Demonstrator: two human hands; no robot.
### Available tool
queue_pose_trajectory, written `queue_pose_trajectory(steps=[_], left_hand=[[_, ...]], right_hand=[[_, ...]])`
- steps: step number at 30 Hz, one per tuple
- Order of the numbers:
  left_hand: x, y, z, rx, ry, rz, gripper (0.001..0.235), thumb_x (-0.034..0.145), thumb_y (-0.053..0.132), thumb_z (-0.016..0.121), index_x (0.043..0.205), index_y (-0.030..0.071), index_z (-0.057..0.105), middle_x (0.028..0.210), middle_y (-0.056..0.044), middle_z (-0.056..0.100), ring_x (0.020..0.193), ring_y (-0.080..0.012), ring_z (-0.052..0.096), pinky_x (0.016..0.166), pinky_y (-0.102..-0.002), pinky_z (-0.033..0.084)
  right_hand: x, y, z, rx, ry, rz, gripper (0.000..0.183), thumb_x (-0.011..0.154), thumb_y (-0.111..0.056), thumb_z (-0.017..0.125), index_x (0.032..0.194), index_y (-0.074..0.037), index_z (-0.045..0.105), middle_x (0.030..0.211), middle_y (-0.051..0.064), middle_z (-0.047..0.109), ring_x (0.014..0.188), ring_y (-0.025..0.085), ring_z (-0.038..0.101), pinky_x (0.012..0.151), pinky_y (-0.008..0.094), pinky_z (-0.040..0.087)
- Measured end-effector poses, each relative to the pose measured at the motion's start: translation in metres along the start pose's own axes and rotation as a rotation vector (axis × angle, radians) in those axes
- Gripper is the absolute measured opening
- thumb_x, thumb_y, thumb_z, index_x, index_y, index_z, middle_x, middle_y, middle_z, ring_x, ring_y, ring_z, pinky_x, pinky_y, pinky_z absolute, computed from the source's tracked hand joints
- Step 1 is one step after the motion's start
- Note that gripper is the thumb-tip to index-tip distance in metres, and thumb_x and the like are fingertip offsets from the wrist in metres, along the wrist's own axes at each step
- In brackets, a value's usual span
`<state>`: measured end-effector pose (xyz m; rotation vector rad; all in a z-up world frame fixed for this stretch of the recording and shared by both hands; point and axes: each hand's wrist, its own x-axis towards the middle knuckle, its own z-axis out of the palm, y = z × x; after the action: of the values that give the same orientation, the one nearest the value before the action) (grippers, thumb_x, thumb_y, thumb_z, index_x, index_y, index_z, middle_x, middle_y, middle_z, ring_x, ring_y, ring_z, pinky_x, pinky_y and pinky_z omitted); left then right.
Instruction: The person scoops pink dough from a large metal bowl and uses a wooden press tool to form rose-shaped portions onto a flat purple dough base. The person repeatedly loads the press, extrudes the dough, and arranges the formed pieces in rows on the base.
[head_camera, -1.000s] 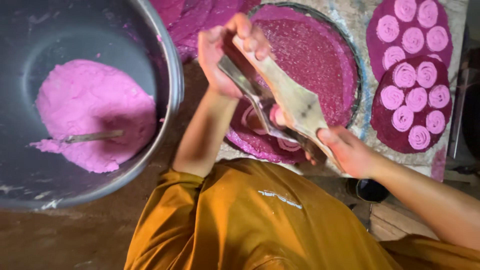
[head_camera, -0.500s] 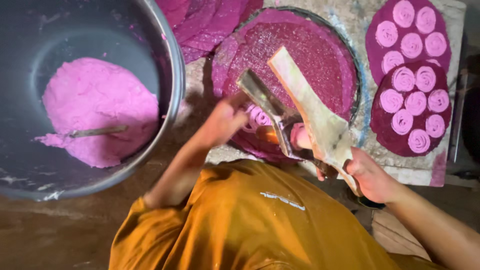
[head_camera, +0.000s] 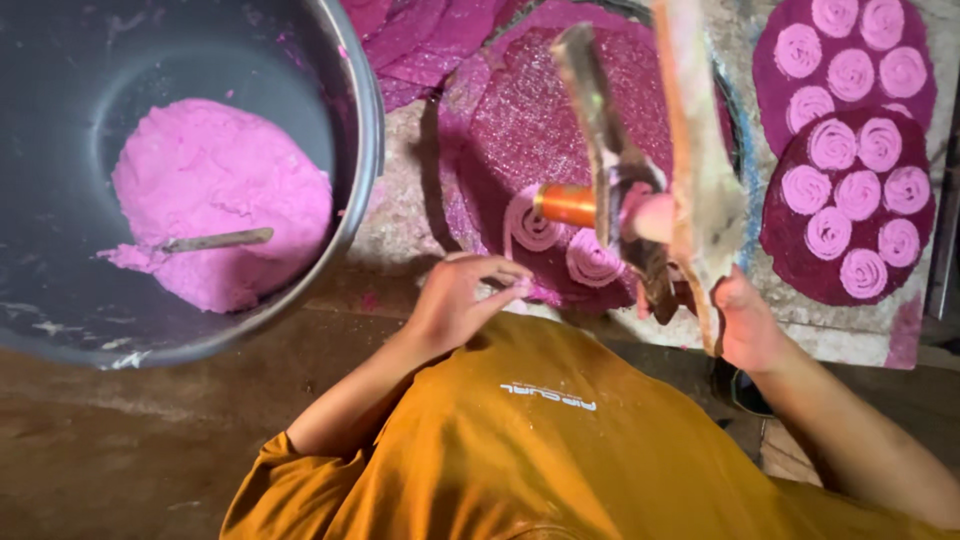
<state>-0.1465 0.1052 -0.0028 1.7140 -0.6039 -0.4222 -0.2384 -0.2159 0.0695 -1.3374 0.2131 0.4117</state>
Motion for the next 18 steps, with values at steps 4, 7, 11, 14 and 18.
queue_pose_trajectory(steps=[4,7,11,14,18], left_hand=[[0.009,-0.004,0.016,0.002,-0.143,-0.034,0.021,0.091,0.02,0.072,0.109,0.01,0.075,0.099,-0.007,0.079,0.089,-0.0206,0.076,0.073,-0.034,0.057],[0.028,-0.009,0.028,0.037,-0.192,0.123,0.016,0.095,0.019,0.071,0.107,0.009,0.074,0.096,-0.008,0.078,0.09,-0.0208,0.077,0.08,-0.034,0.059],[0.068,-0.024,0.048,0.173,-0.284,0.107,0.02,0.093,0.023,0.071,0.108,0.009,0.074,0.103,-0.009,0.075,0.097,-0.0247,0.073,0.086,-0.037,0.057],[0.1,-0.039,0.064,0.381,-0.281,0.216,0.022,0.089,0.026,0.075,0.101,0.008,0.075,0.109,-0.011,0.071,0.106,-0.0317,0.064,0.093,-0.044,0.051],[0.127,-0.056,0.075,0.384,-0.26,0.17,0.023,0.084,0.028,0.076,0.098,0.01,0.076,0.116,-0.008,0.07,0.11,-0.0321,0.059,0.095,-0.045,0.047]], right_hand=[[-0.015,0.003,0.0,0.011,0.057,-0.051,0.101,0.08,-0.082,0.066,0.137,0.0,0.05,0.111,0.017,0.064,0.099,0.029,0.063,0.083,0.042,0.05],[-0.027,0.01,-0.004,0.003,0.093,-0.093,0.105,0.081,-0.087,0.058,0.139,0.001,0.05,0.113,0.016,0.063,0.101,0.028,0.062,0.084,0.041,0.048],[-0.042,0.029,-0.011,0.001,0.163,-0.172,0.104,0.085,-0.088,0.053,0.138,0.001,0.051,0.113,0.018,0.063,0.1,0.029,0.06,0.084,0.041,0.046],[-0.054,0.041,-0.019,0.051,0.191,-0.167,0.102,0.085,-0.087,0.055,0.137,0.001,0.05,0.118,0.018,0.06,0.106,0.031,0.059,0.092,0.045,0.047],[-0.067,0.058,-0.025,0.149,0.227,-0.169,0.1,0.083,-0.086,0.056,0.139,-0.004,0.045,0.124,0.016,0.059,0.112,0.031,0.059,0.097,0.049,0.046]])
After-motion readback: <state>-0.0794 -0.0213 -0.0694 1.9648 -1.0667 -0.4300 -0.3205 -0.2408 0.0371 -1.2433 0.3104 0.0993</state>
